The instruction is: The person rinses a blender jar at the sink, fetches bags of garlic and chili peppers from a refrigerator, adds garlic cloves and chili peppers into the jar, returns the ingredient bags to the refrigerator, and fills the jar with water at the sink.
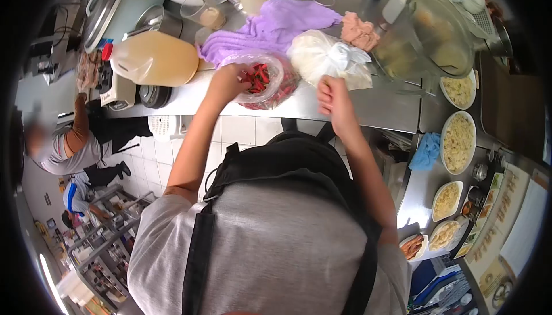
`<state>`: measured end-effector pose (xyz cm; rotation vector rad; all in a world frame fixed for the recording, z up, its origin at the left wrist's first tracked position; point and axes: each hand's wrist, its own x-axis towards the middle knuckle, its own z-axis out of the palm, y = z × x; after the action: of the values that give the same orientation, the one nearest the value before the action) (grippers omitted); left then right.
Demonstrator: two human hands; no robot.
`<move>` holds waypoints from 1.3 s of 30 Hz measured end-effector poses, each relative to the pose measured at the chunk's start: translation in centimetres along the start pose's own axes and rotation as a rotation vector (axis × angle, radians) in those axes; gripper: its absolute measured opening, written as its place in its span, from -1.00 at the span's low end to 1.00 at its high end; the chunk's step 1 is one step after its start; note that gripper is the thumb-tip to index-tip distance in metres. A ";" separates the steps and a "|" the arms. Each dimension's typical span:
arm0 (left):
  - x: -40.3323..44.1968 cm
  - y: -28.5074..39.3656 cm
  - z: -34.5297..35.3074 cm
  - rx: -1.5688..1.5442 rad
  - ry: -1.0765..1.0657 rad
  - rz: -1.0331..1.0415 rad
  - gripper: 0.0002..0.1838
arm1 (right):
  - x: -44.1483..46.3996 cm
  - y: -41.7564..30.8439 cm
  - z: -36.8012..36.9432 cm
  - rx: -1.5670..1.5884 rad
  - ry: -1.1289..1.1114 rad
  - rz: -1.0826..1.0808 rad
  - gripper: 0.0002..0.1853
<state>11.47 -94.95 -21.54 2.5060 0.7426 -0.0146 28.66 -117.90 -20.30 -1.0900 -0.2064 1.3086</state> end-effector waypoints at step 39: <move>-1.1 -0.5 1.0 -0.770 0.180 0.069 -0.77 | 8.7 5.3 6.5 -0.487 0.006 -0.106 -0.67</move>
<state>10.42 -95.63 -22.46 1.8010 0.5808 0.4416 23.55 -107.88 -24.55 -1.4694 -0.5933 1.1871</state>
